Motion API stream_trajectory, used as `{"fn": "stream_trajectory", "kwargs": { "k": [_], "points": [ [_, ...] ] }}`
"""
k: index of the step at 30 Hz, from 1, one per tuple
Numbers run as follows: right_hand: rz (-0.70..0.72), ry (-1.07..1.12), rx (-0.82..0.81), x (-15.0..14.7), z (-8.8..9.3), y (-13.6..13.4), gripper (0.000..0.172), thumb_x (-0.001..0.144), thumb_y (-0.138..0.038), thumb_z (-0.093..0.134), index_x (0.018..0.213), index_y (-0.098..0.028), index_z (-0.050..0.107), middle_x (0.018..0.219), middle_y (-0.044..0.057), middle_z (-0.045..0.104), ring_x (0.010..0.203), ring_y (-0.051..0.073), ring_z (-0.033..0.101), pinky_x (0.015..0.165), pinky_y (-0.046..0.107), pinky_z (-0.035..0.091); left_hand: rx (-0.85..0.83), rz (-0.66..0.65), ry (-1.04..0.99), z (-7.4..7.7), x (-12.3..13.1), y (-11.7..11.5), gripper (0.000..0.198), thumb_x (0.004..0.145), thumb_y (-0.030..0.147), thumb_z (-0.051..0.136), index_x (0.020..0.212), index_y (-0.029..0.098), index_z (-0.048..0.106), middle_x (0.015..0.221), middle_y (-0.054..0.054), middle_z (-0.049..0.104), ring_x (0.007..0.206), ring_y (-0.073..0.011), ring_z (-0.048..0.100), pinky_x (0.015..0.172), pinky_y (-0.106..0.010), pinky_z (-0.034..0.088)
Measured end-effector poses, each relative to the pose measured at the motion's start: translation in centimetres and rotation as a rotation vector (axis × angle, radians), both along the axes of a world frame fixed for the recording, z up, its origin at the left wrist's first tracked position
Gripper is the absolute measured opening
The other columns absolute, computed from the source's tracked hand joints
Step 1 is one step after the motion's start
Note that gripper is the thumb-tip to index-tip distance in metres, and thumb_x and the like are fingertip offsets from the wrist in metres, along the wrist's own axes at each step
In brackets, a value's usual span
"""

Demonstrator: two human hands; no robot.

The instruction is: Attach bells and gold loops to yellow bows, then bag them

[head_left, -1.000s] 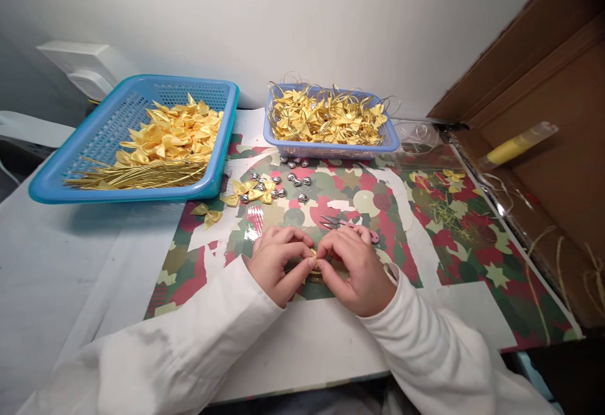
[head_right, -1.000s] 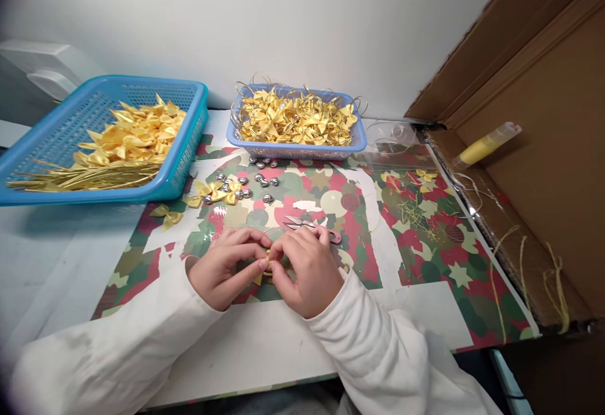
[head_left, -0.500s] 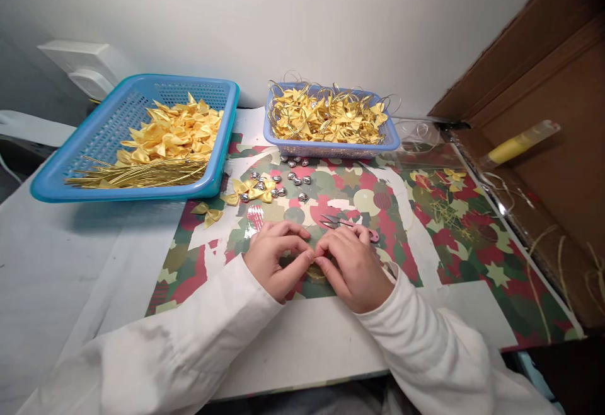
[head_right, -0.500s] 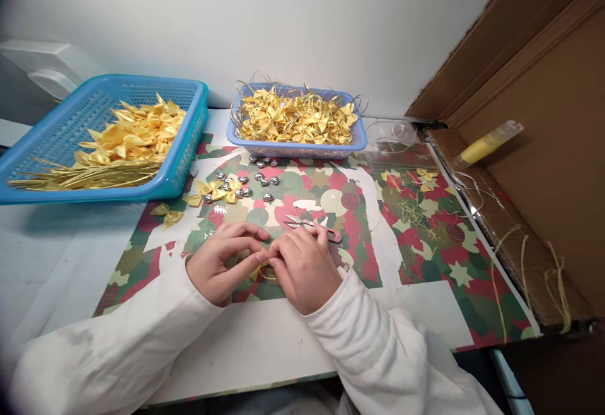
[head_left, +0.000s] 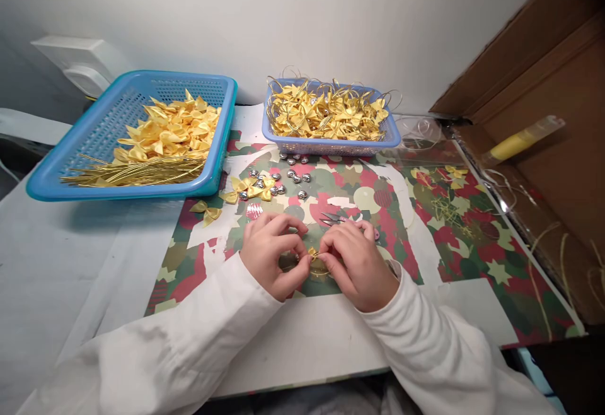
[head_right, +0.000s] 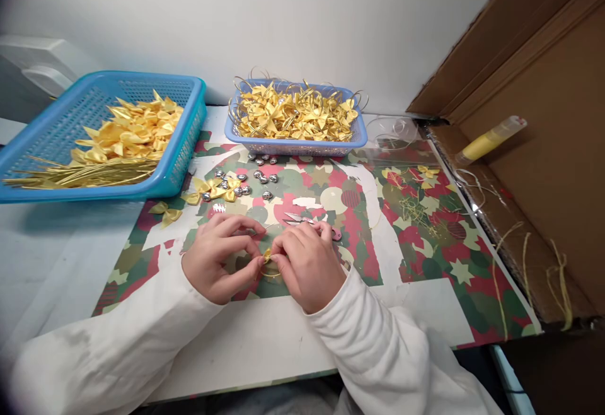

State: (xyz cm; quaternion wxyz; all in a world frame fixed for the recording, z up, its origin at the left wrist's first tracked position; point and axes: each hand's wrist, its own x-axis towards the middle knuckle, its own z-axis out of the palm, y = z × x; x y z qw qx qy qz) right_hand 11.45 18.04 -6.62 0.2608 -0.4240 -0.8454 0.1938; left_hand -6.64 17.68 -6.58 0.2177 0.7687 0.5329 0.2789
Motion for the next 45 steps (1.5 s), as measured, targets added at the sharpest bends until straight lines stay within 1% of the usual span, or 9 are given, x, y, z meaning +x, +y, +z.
{"fn": "stream_trajectory", "kwargs": {
  "k": [5, 10, 17, 23, 27, 31, 35, 39, 45],
  "points": [
    [0.0, -0.015, 0.003, 0.0, 0.0, 0.0, 0.013, 0.088, -0.015, 0.042, 0.076, -0.019, 0.047, 0.074, -0.002, 0.06, 0.073, 0.014, 0.049, 0.079, 0.033, 0.024, 0.034, -0.035, 0.048, 0.7, -0.2, 0.2, 0.009, 0.065, 0.023, 0.055, 0.064, 0.023, 0.065, 0.097, -0.003, 0.067, 0.087, -0.0229, 0.053, 0.081, -0.041, 0.036],
    [0.0, -0.026, -0.006, 0.0, 0.0, 0.0, 0.012, 0.087, -0.014, 0.043, 0.077, -0.019, 0.047, 0.074, -0.002, 0.06, 0.073, 0.014, 0.049, 0.079, 0.033, 0.024, 0.04, -0.107, 0.05, 0.7, -0.3, 0.3, 0.019, 0.067, 0.027, 0.057, 0.083, 0.025, 0.068, 0.105, -0.005, 0.065, 0.094, -0.025, 0.052, 0.083, -0.041, 0.035],
    [0.001, -0.019, -0.011, 0.0, -0.1, 0.0, 0.013, 0.087, -0.014, 0.042, 0.078, -0.02, 0.048, 0.076, -0.002, 0.062, 0.076, 0.015, 0.051, 0.081, 0.035, 0.024, 0.108, -0.151, 0.101, 0.3, -0.4, 0.5, 0.017, 0.077, 0.024, 0.054, 0.067, 0.026, 0.068, 0.105, -0.003, 0.066, 0.096, -0.0246, 0.051, 0.082, -0.04, 0.035],
    [-0.05, -0.01, -0.03, 0.1, 0.0, 0.1, 0.013, 0.087, -0.013, 0.042, 0.076, -0.019, 0.046, 0.074, -0.002, 0.059, 0.074, 0.015, 0.049, 0.078, 0.034, 0.023, 0.339, -0.184, 0.253, 0.1, -0.7, 0.7, 0.011, 0.069, 0.019, 0.056, 0.063, 0.025, 0.063, 0.105, -0.002, 0.068, 0.1, -0.0279, 0.051, 0.086, -0.044, 0.033],
    [-0.071, -0.017, -0.034, 0.1, 0.1, 0.2, 0.013, 0.087, -0.014, 0.041, 0.076, -0.019, 0.046, 0.073, -0.002, 0.058, 0.073, 0.014, 0.049, 0.077, 0.034, 0.023, 0.399, -0.182, 0.307, 0.6, -0.6, 0.6, 0.009, 0.064, 0.018, 0.056, 0.063, 0.024, 0.062, 0.105, -0.001, 0.068, 0.099, -0.0281, 0.052, 0.087, -0.046, 0.032],
    [-0.061, -0.013, -0.024, 0.1, 0.2, 0.2, 0.013, 0.087, -0.014, 0.041, 0.076, -0.019, 0.046, 0.072, -0.002, 0.058, 0.072, 0.014, 0.049, 0.077, 0.034, 0.024, 0.327, -0.146, 0.276, 1.2, -0.7, 0.5, 0.007, 0.065, 0.021, 0.058, 0.06, 0.024, 0.062, 0.105, -0.001, 0.069, 0.099, -0.0279, 0.052, 0.09, -0.046, 0.033],
    [-0.04, 0.003, 0.002, 0.1, 0.2, 0.1, 0.013, 0.087, -0.015, 0.042, 0.076, -0.02, 0.046, 0.072, -0.002, 0.058, 0.071, 0.014, 0.048, 0.075, 0.033, 0.025, 0.223, -0.124, 0.146, 1.4, -0.8, 0.7, 0.005, 0.068, 0.024, 0.059, 0.066, 0.023, 0.064, 0.107, -0.004, 0.067, 0.098, -0.0272, 0.052, 0.087, -0.044, 0.038],
    [-0.024, 0.014, 0.031, 0.0, 0.3, 0.1, 0.014, 0.089, -0.017, 0.042, 0.076, -0.02, 0.047, 0.072, -0.002, 0.059, 0.072, 0.014, 0.05, 0.075, 0.033, 0.026, 0.1, -0.163, 0.019, 1.1, -0.8, 0.8, 0.012, 0.075, 0.029, 0.059, 0.074, 0.024, 0.069, 0.108, -0.006, 0.066, 0.098, -0.0251, 0.052, 0.09, -0.043, 0.039],
    [-0.048, 0.091, 0.02, -0.2, 0.3, 0.0, 0.013, 0.088, -0.018, 0.045, 0.077, -0.02, 0.051, 0.072, -0.002, 0.061, 0.072, 0.014, 0.052, 0.076, 0.034, 0.027, -0.04, -0.158, -0.088, 0.4, -1.0, 1.0, 0.018, 0.079, 0.031, 0.059, 0.068, 0.023, 0.07, 0.104, -0.006, 0.067, 0.099, -0.0234, 0.056, 0.092, -0.041, 0.041]
  ]
}}
